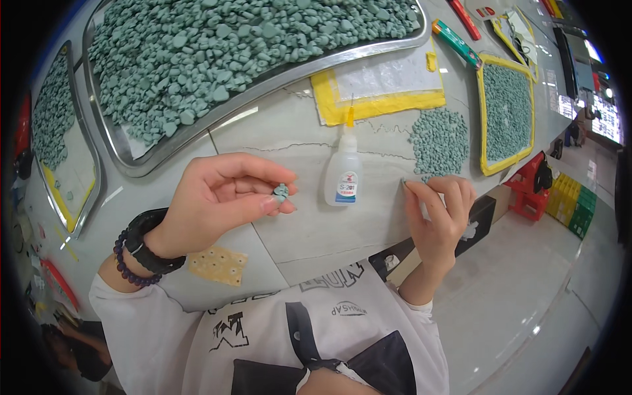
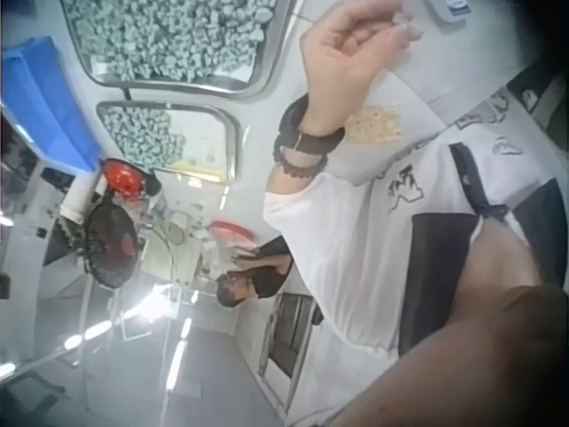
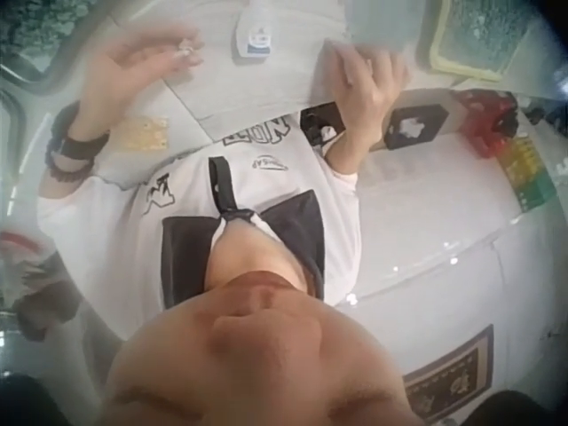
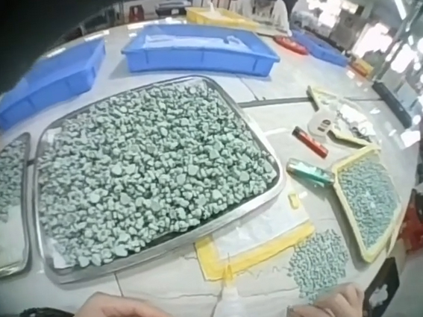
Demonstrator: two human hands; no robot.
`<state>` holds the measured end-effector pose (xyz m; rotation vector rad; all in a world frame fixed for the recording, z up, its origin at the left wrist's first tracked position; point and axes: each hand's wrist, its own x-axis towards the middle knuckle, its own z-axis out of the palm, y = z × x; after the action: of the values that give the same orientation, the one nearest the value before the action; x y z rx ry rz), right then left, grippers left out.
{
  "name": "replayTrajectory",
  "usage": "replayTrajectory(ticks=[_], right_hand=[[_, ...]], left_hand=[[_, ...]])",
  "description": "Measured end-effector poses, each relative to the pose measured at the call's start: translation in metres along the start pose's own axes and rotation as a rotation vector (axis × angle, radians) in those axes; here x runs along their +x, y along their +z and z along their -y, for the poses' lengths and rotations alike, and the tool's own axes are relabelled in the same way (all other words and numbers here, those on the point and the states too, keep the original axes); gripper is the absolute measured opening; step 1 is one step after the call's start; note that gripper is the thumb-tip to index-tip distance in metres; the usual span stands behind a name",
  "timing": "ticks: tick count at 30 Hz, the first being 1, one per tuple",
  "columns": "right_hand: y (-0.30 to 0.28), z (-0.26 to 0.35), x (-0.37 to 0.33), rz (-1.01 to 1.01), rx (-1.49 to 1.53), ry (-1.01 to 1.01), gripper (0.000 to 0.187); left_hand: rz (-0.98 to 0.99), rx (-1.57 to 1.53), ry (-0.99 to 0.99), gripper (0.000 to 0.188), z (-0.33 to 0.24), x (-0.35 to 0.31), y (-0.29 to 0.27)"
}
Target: Assembling small components by applying glue and inserting tiny green pieces at an assembly workstation.
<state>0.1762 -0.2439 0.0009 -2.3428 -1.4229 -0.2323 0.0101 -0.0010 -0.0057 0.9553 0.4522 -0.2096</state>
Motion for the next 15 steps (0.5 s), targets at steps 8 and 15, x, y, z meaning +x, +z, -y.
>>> replayTrajectory(ticks=[8,15], right_hand=[[0.016,0.068,0.056,0.011,0.517,-0.206,0.033],[0.029,0.066,0.060,0.051,0.515,-0.222,0.032]], left_hand=[[0.056,-0.017,-0.001,0.029,0.000,-0.001,-0.001],[0.074,-0.048,-0.006,0.029,-0.002,-0.001,-0.001]])
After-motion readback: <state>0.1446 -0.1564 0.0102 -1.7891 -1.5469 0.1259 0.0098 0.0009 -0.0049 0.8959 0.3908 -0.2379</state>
